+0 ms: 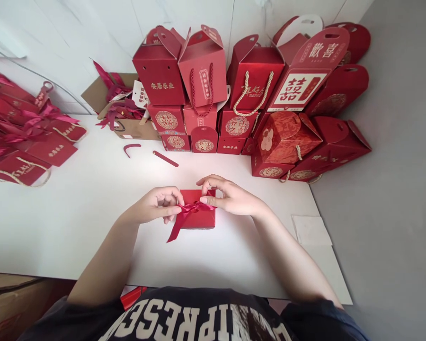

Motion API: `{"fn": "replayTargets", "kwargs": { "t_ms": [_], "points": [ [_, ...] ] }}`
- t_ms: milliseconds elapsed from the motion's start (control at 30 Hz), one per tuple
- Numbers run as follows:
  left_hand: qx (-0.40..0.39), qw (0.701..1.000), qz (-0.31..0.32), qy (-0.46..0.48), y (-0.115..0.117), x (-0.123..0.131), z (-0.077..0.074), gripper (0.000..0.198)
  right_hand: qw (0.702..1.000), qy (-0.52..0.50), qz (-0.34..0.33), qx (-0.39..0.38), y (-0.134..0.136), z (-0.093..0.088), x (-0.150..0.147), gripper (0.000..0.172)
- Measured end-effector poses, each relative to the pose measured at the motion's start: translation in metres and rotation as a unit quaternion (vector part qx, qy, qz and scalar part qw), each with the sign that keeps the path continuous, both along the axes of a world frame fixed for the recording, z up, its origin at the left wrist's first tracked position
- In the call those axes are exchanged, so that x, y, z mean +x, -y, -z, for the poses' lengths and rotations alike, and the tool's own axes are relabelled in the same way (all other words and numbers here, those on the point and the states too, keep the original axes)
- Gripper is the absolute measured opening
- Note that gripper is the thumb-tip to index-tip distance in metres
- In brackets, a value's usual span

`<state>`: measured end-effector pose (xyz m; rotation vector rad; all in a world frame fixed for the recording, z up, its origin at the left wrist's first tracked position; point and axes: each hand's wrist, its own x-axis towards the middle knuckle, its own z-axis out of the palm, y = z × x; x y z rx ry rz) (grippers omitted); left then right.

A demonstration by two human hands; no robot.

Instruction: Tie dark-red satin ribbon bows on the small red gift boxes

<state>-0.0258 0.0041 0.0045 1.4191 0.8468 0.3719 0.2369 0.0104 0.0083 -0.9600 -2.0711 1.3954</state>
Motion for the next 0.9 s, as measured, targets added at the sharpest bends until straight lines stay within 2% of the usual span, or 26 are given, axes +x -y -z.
{"fn": "replayTargets", "kwargs": {
  "t_ms": [267, 433, 567, 733, 900],
  "points": [
    [-0.014, 0.999, -0.007, -0.029, -0.002, 0.002, 0.006, 0.024, 0.995, -0.061, -0.018, -0.081, -0.007, 0.016, 0.001, 0.023],
    [-0.007, 0.999, 0.047, -0.013, -0.006, 0.000, 0.011, 0.035, 0.991, -0.055, -0.001, -0.121, -0.007, 0.021, 0.000, 0.033],
    [0.008, 0.999, 0.036, -0.011, -0.006, 0.000, 0.014, 0.028, 0.994, -0.045, 0.003, -0.096, -0.006, 0.019, -0.002, 0.038],
    [0.091, 0.994, -0.010, -0.055, -0.002, 0.002, 0.011, 0.023, 0.995, -0.047, -0.004, -0.083, -0.004, 0.015, -0.004, 0.033],
    [0.087, 0.994, -0.009, -0.060, -0.001, 0.003, 0.008, 0.024, 0.998, -0.013, -0.009, -0.062, -0.005, 0.010, 0.001, 0.034]
  ]
}}
